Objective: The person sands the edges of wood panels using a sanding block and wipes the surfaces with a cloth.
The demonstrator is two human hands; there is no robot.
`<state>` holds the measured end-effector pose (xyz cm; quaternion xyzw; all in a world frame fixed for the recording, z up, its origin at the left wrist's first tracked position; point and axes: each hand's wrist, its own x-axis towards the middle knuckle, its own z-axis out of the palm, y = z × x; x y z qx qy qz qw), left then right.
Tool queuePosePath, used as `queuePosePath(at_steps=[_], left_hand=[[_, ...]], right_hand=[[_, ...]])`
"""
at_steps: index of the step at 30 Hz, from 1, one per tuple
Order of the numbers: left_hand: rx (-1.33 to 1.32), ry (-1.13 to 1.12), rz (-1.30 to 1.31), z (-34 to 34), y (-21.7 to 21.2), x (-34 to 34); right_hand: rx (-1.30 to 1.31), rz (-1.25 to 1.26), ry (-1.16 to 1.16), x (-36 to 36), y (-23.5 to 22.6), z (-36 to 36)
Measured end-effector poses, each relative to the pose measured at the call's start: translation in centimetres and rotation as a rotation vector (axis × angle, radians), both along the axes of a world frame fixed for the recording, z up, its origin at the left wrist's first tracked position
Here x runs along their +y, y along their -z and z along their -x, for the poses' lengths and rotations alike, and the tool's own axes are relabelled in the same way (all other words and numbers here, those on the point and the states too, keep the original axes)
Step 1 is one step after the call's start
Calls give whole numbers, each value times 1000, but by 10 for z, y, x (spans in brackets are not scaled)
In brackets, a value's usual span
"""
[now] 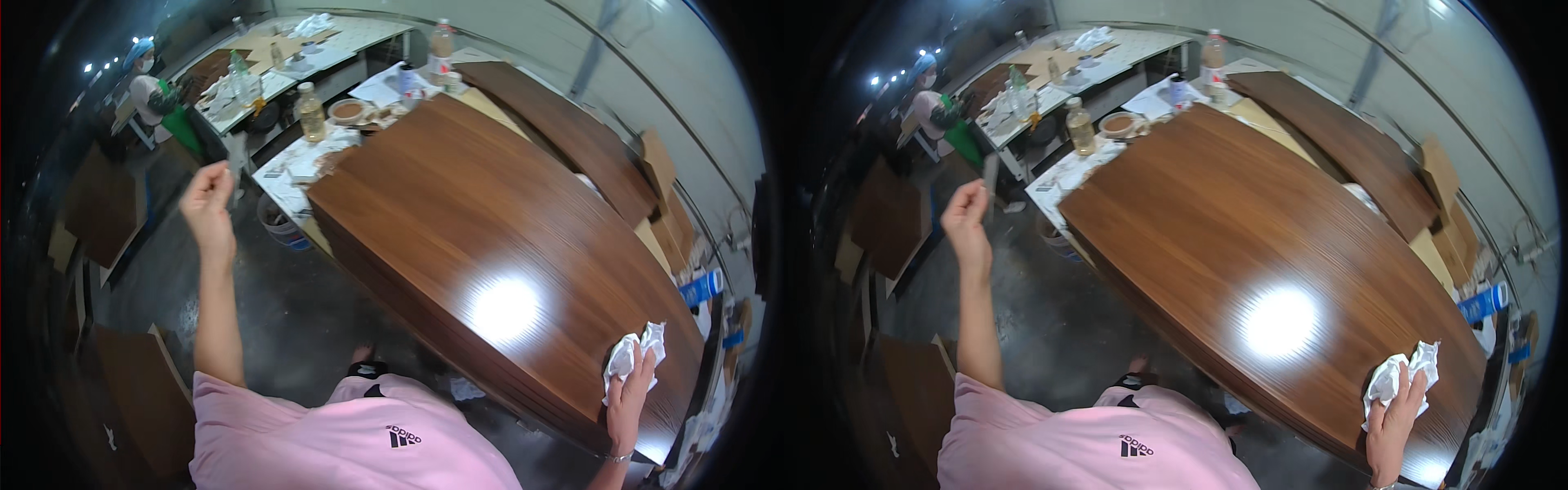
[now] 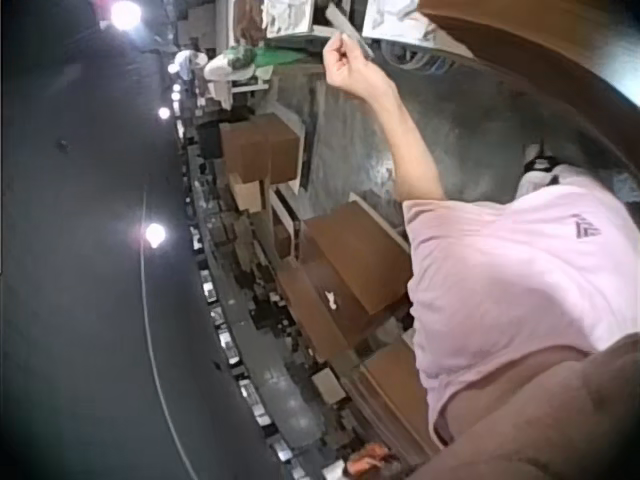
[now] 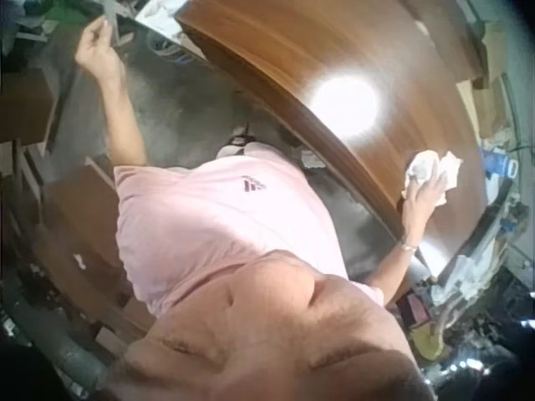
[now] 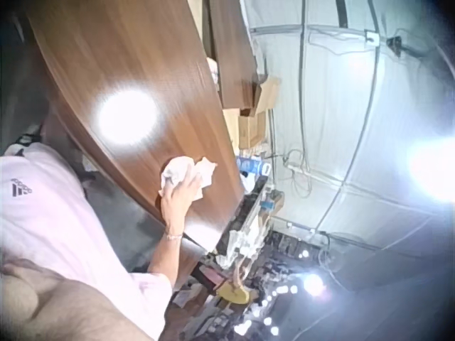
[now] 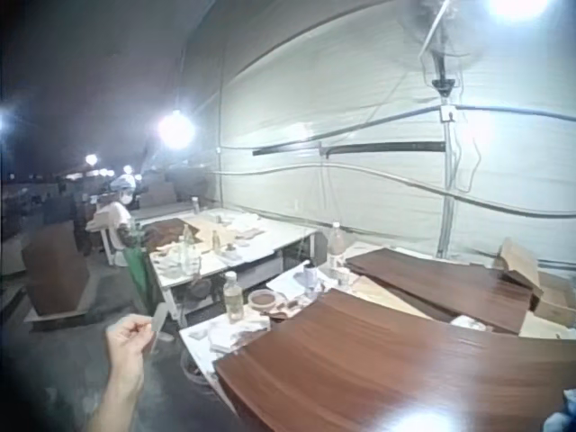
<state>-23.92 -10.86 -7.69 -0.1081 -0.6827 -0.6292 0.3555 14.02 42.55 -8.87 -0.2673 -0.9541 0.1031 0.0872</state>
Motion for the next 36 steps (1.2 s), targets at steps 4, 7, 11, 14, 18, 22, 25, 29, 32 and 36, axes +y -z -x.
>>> queuePosePath(at_steps=[4,7,11,14,18,22,25,29,32,36], left_hand=[[-374,10,118,66,98,-60],[-515,-103,342,119,180,-83],[-528,-6,444,127,215,-58],[-624,204,440,123,208,-20],[-434,268,663,130,196,16],[-390,389,457,145,185,-10],[-473,390,353,150,174,-31],[-539,459,159,155,128,-35],[-304,484,204,143,62,-9],[-125,772,430,90,-24,83]], right_hand=[[-24,-22,-92,-84,-28,66],[-37,-1,-172,-136,-34,134],[-57,-18,-216,-185,-38,184],[-34,-31,-225,-206,-42,200],[5,-53,-294,-237,-41,227],[-31,-34,-465,-252,-50,244],[77,-93,-53,-161,-20,178],[28,-122,504,9,-15,24],[527,121,383,-20,-36,62],[-59,33,-307,-147,-46,197]])
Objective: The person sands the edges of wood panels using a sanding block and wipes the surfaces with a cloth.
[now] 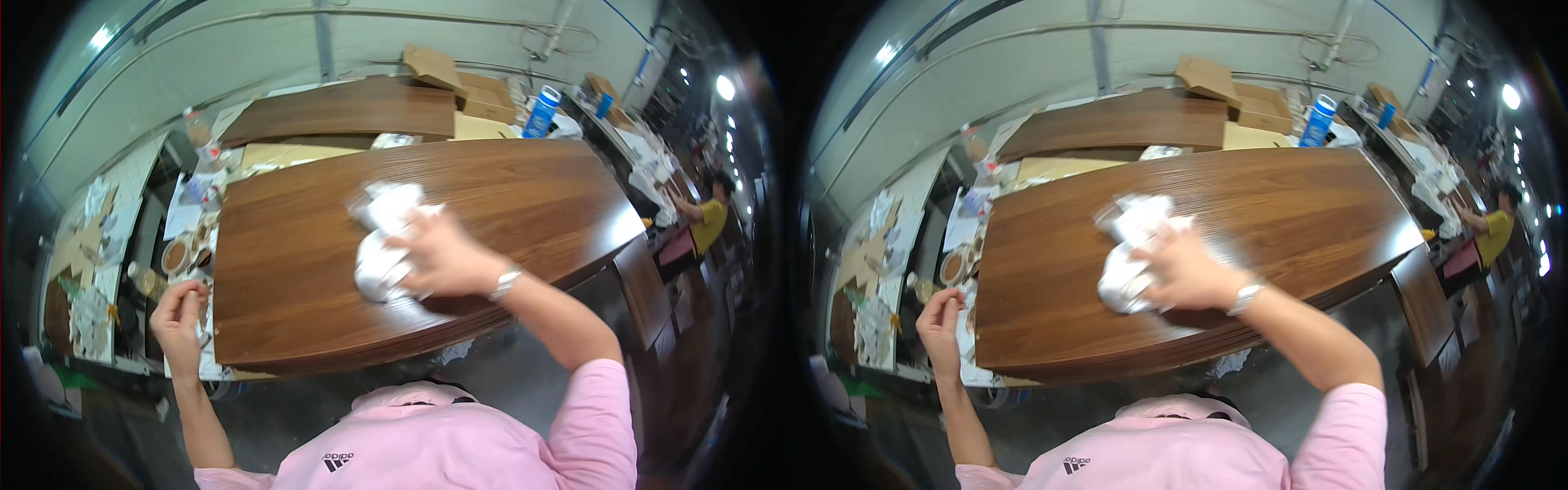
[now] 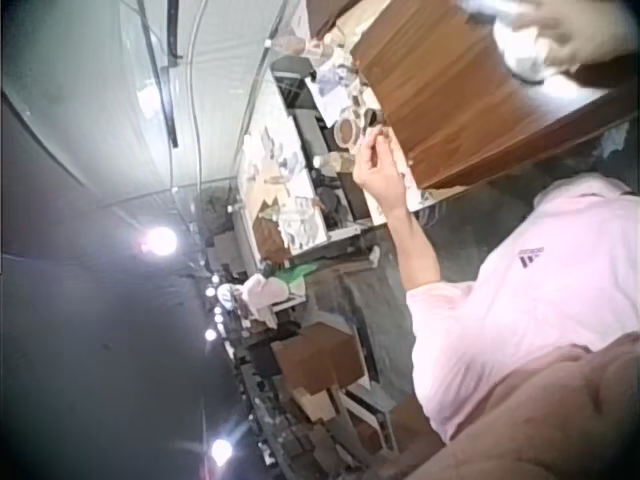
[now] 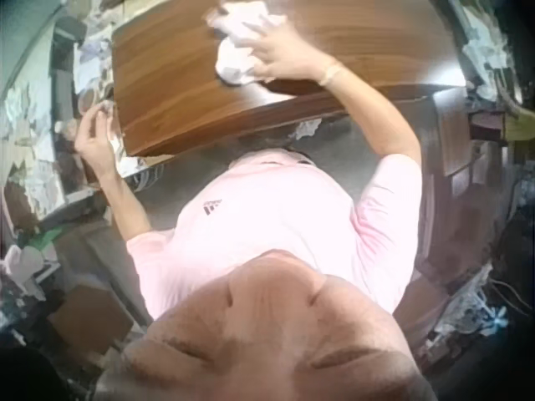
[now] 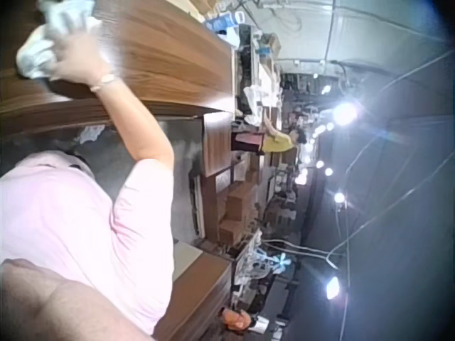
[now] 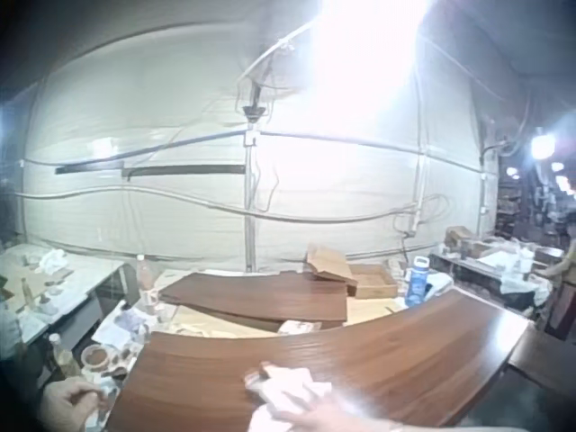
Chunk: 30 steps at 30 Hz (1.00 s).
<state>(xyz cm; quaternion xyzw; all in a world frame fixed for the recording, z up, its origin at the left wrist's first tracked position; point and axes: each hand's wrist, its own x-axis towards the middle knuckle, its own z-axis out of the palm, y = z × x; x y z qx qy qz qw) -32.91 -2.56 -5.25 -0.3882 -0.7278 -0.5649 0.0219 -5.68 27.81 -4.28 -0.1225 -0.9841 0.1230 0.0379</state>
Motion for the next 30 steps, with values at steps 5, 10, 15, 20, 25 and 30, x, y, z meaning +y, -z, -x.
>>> queuePosePath(at_steps=[5,10,15,20,25,30], left_hand=[[311,341,267,-49,-33,36],[59,332,241,-68,-32,32],[225,471,161,-108,-62,106],[297,389,60,-140,-50,164],[-1,274,-184,-147,-36,115],[-390,217,-646,-148,-14,40]], right_hand=[[106,-264,429,102,37,-73],[286,-109,1032,197,13,-223],[927,1491,479,132,-36,-120],[529,1771,181,62,-25,-24],[371,1530,-82,35,-42,24],[255,1424,-188,8,-35,71]])
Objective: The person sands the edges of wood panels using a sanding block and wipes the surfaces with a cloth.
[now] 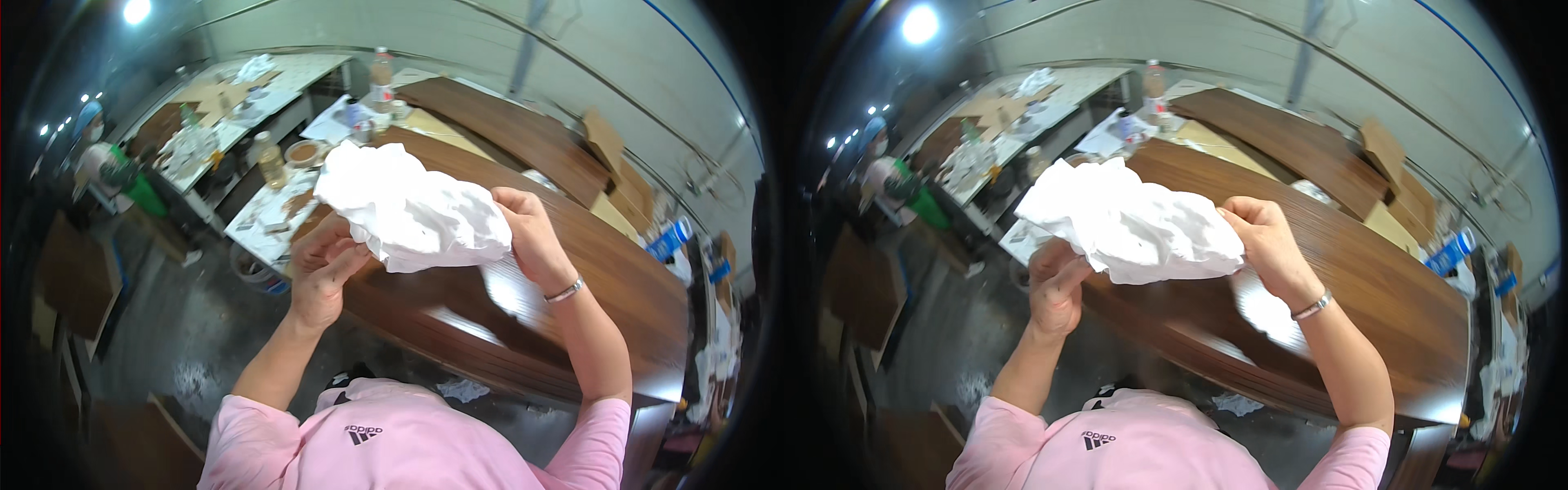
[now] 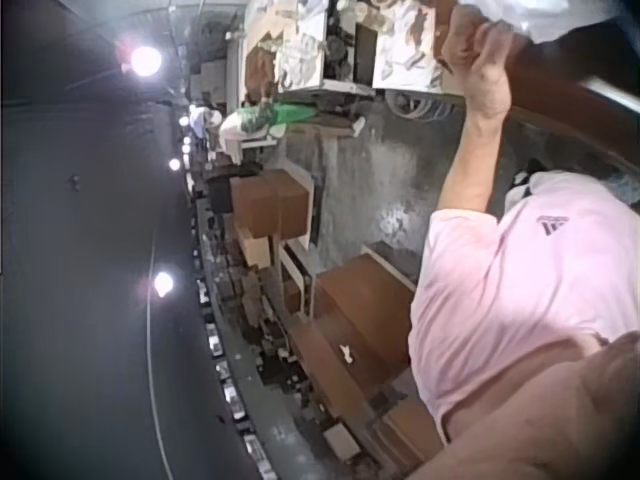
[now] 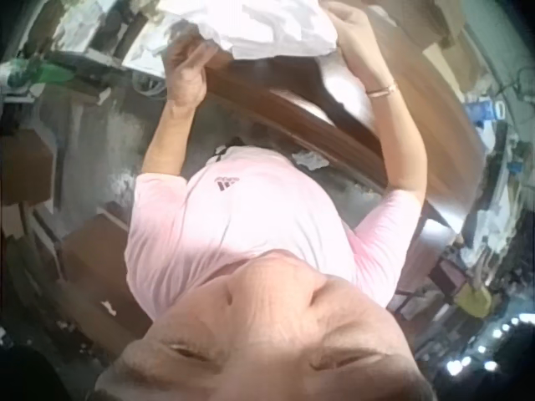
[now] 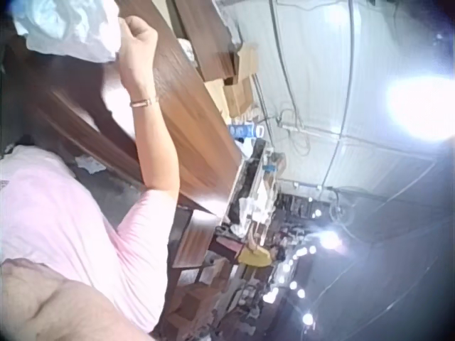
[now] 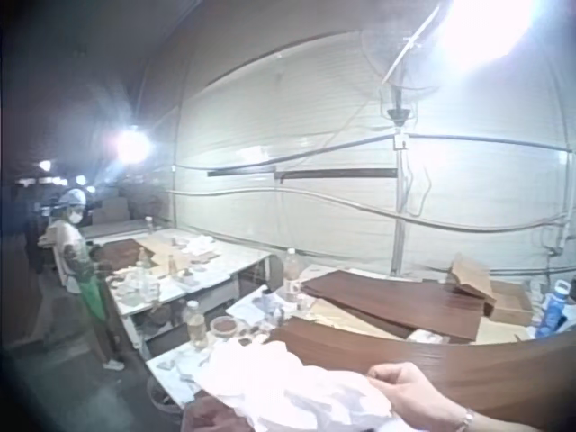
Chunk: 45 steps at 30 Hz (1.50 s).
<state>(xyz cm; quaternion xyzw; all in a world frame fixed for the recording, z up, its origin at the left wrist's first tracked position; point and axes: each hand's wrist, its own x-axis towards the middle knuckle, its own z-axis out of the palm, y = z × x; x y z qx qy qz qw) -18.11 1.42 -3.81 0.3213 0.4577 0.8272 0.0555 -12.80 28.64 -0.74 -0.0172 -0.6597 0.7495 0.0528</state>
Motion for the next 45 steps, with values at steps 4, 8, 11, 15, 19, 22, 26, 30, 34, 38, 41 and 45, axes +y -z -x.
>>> queuePosePath(at_steps=[4,8,11,15,19,22,26,30,34,38,41,45], left_hand=[[-251,-83,-234,28,27,-55],[-262,-200,-237,58,38,-125],[-497,-307,-370,90,41,-175],[-276,-514,-4,160,70,-274],[-425,-822,3,207,110,-346],[-468,-674,-35,214,116,-361],[-486,-405,-117,226,96,-356],[-526,-344,-289,235,83,-373],[-678,-304,-318,249,102,-376],[-577,-385,-206,274,135,-377],[-667,-239,40,276,159,-361],[-824,-142,156,271,182,-339]], right_hand=[[135,-483,106,-43,-12,41],[56,-494,-417,-130,-24,81],[-191,-803,-593,-220,-17,129],[478,-1001,-301,-262,27,213],[-21,-721,-400,-291,26,277],[-10,-795,-493,-317,51,310],[246,-736,-741,-373,81,343],[-29,-601,-1009,-414,96,355],[60,-306,-682,-420,108,357],[-249,-22,-838,-427,133,374],[-300,-22,-820,-417,153,395],[-547,-127,-627,-390,169,431]])
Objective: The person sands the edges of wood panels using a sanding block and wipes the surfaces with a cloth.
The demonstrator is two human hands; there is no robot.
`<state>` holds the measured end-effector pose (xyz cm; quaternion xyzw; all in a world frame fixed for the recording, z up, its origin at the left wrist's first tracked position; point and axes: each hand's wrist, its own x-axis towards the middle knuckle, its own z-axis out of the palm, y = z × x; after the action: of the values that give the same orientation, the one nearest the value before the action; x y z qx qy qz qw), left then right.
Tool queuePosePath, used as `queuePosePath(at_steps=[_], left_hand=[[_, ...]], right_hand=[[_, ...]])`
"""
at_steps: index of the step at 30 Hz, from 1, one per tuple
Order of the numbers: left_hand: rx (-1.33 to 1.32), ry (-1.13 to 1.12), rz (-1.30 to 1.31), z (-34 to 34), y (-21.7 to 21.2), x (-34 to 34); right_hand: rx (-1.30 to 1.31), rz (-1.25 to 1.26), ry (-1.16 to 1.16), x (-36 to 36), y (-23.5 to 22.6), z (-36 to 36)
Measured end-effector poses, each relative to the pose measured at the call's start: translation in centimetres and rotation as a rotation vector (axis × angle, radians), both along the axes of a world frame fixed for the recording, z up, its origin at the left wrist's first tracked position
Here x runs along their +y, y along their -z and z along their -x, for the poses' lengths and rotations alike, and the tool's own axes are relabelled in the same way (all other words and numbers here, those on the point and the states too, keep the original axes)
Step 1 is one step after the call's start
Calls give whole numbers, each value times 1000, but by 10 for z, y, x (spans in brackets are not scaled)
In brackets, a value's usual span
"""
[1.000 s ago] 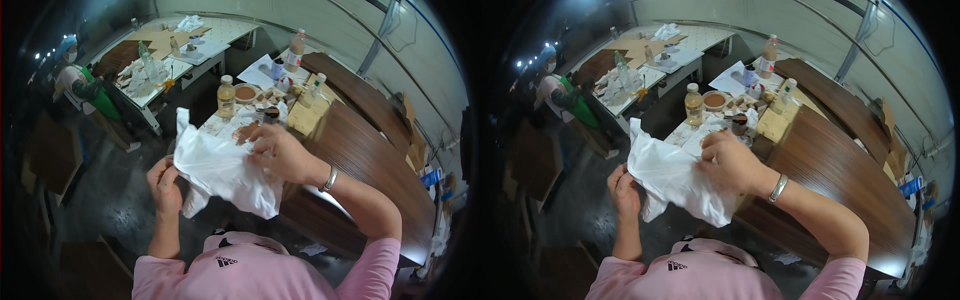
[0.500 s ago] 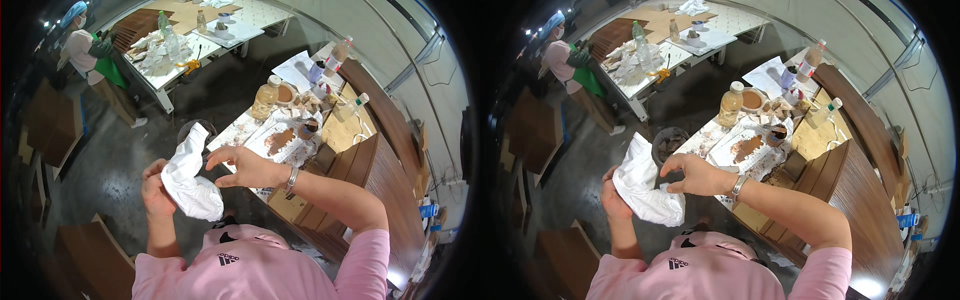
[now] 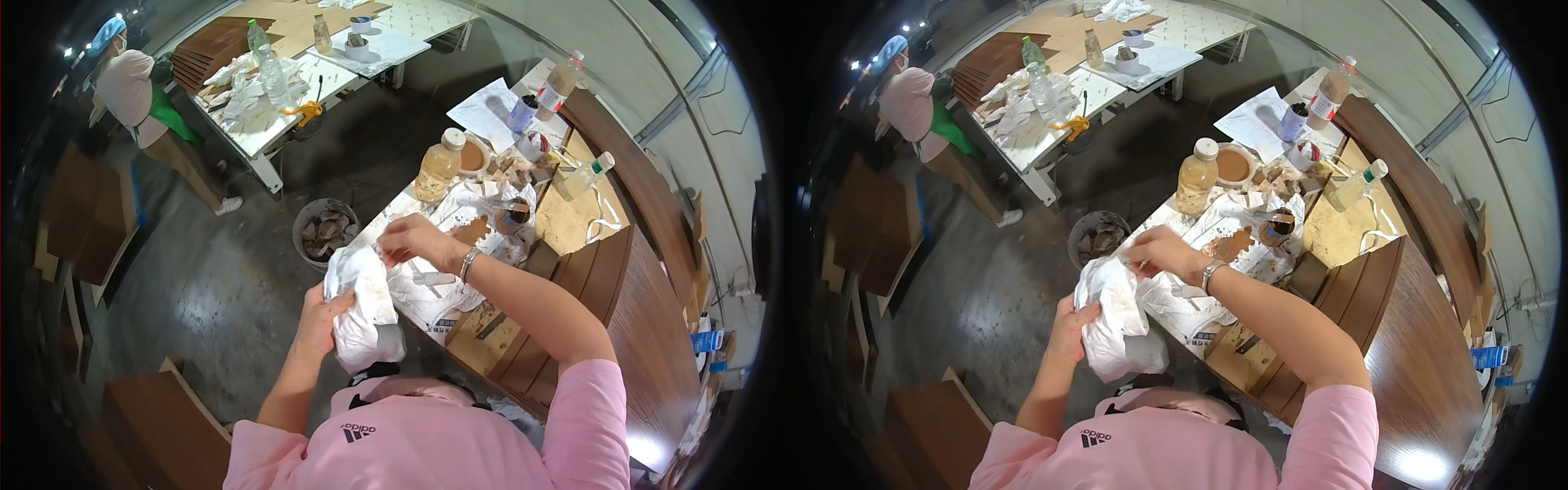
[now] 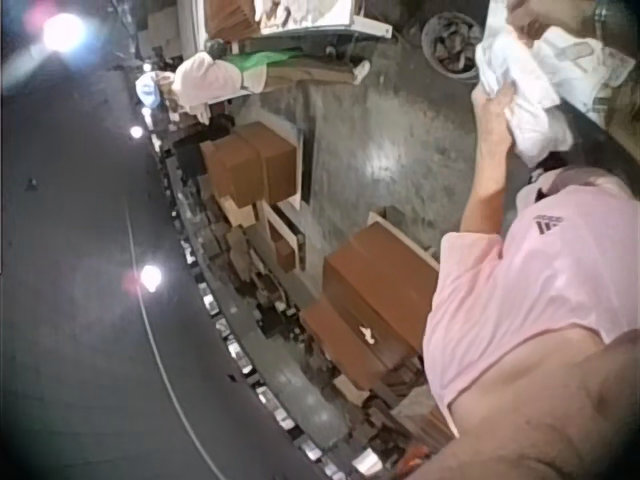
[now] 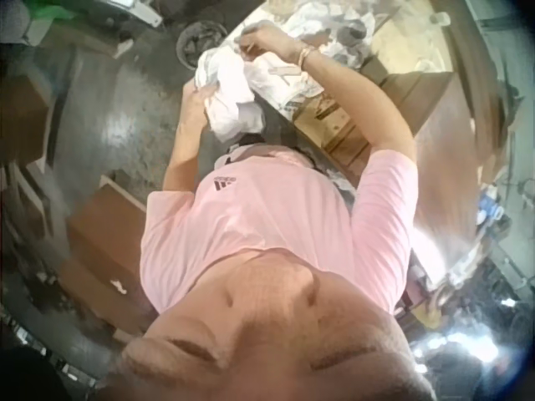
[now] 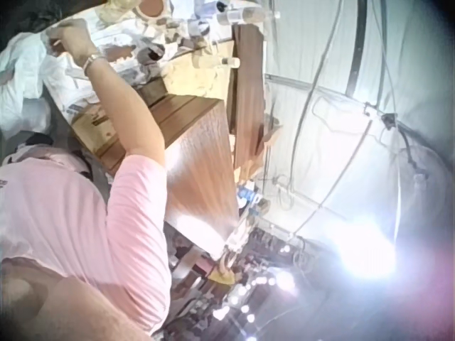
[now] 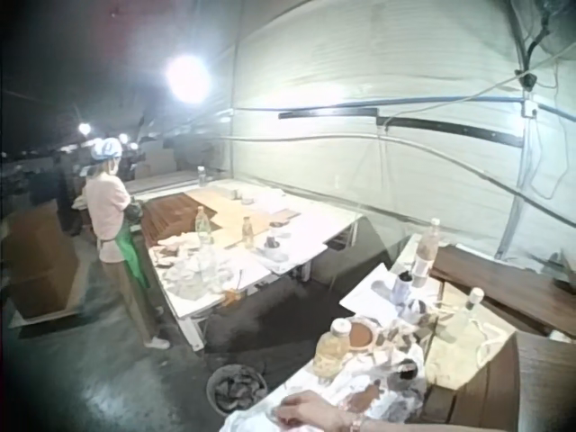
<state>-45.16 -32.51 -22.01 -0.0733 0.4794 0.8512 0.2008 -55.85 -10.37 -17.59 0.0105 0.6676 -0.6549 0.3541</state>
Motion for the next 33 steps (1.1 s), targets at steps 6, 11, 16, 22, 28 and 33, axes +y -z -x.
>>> queuePosePath(at_steps=[6,11,16,22,28,33], left_hand=[[-21,-149,-93,13,-1,-4],[-34,-149,-45,26,5,-7],[-33,-190,10,51,11,-7],[99,-392,-131,72,13,8],[-12,-339,-273,65,15,12],[-36,-311,-300,61,13,17]], right_hand=[[665,-670,804,61,106,59],[498,71,742,70,96,102],[649,-193,563,51,50,84],[946,-711,-86,7,-14,20],[1059,-949,-203,10,-10,-9],[1062,-1029,-222,16,-9,-9]])
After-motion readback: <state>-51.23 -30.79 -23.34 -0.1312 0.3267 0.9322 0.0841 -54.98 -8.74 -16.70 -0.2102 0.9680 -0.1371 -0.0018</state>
